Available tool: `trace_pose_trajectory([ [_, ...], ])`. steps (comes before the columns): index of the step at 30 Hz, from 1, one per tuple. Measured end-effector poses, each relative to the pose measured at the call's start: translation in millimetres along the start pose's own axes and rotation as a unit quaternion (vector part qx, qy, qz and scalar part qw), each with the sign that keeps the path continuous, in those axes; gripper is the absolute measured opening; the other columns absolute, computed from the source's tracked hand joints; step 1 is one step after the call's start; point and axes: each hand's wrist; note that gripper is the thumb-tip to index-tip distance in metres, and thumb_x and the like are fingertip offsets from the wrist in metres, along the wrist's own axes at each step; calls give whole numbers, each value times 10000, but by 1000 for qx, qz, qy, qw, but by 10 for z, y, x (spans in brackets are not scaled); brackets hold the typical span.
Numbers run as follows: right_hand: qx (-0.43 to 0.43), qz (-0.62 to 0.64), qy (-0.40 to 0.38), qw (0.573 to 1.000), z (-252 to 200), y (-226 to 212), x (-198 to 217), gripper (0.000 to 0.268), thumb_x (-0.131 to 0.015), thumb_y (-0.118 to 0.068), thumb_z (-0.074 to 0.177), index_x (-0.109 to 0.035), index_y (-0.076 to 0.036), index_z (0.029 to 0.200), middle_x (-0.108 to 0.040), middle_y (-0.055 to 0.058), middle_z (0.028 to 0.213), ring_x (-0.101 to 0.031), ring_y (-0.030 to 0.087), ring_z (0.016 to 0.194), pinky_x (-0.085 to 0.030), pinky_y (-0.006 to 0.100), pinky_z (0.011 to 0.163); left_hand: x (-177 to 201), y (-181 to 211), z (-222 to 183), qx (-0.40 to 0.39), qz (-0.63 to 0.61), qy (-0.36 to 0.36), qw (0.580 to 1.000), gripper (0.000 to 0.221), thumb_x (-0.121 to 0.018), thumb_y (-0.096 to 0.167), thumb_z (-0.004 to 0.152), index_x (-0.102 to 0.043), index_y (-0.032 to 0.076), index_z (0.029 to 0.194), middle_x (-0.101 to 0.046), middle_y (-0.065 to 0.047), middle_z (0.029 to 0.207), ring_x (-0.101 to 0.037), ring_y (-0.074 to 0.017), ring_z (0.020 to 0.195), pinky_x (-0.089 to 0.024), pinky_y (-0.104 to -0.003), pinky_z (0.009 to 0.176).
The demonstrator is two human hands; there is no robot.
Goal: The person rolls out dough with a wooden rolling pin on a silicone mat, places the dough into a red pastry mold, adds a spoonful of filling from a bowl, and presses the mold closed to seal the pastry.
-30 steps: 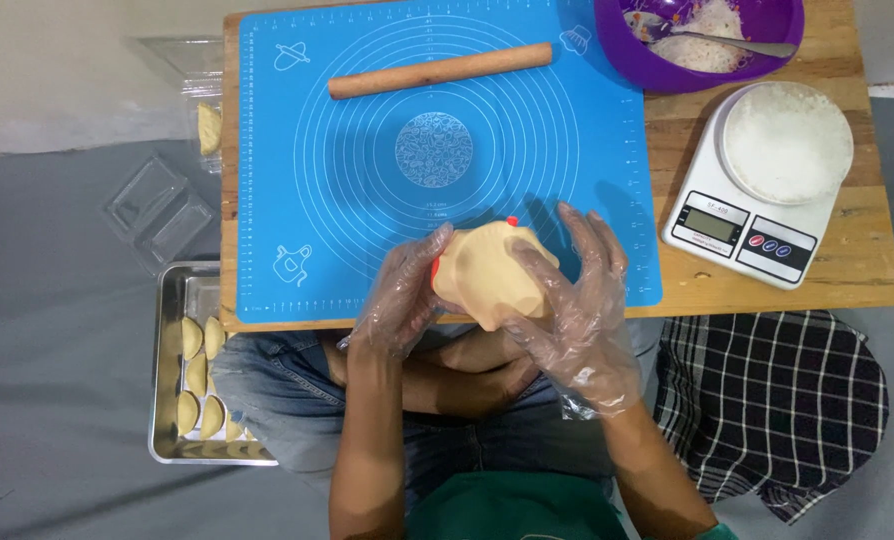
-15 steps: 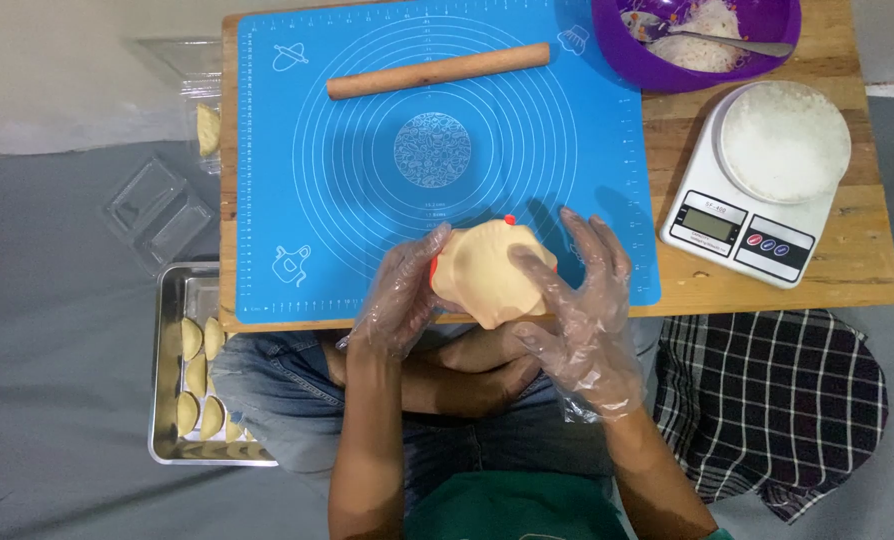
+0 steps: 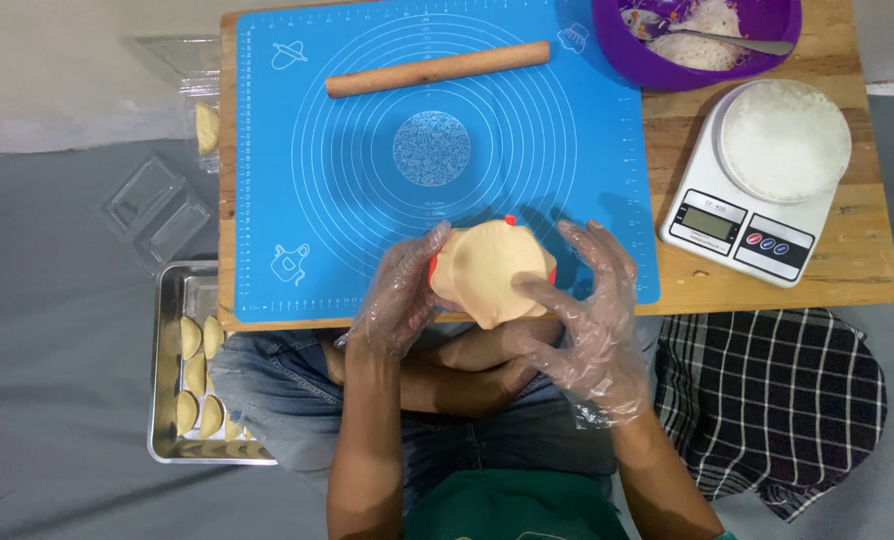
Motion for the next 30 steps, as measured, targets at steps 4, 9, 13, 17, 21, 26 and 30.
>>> trace_pose_trajectory([
  [4,3,8,-45,999,1,19,34,453,-533,-585,990,-636,-329,1349,-308,197,1647,-303,507,1531,-284,664,1246,-49,42,-20,18,19,19,999,516,-655,399,935,-754,-83,1089,-724,-111,782,-704,-201,702,-655,-412,588],
  [9,6,51,-47,998,16,-19,64,534,-470,-640,974,-693,-267,1285,-315,185,1623,-281,484,1536,-273,674,1265,-32,20,-13,16,13,21,1000,452,-682,407,935,-754,-40,946,-682,-51,708,-658,-148,628,-612,-335,549],
  [13,41,56,-55,996,96,-48,55,402,-497,-523,1029,-655,-269,1297,-318,237,1616,-346,422,1535,-267,658,1290,-4,-16,10,6,1,19,1000,424,-666,364,967,-761,-49,981,-736,-76,789,-697,-153,684,-599,-301,587],
  [17,45,59,-41,996,90,-39,49,483,-478,-539,1013,-666,-227,1331,-315,263,1610,-354,505,1498,-299,651,1258,-19,14,-4,18,1,20,1000,441,-677,391,944,-748,-43,924,-704,-77,710,-695,-174,620,-652,-379,548],
  [21,45,88,-85,991,109,-55,70,458,-383,-557,1042,-641,-296,1315,-274,256,1630,-317,462,1538,-215,654,1280,-51,47,-20,30,16,24,999,497,-646,396,947,-753,-80,1046,-729,-123,781,-713,-214,698,-658,-420,581],
  [26,45,73,-97,992,116,-74,65,478,-372,-582,1057,-557,-327,1416,-225,236,1673,-272,478,1565,-205,626,1289,-43,36,-7,25,24,26,999,523,-646,402,940,-759,-85,1097,-743,-125,817,-705,-199,709,-622,-370,574],
  [30,78,55,-91,991,161,-74,10,464,-349,-542,1063,-549,-320,1418,-310,277,1628,-305,383,1559,-174,635,1309,-15,2,-8,15,8,13,1000,443,-676,398,944,-752,-39,941,-692,-70,699,-677,-168,619,-640,-368,541],
])
Point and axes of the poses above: each hand's wrist, its own z-axis towards the middle knuckle, its own x-axis out of the back of the hand, y = z × x
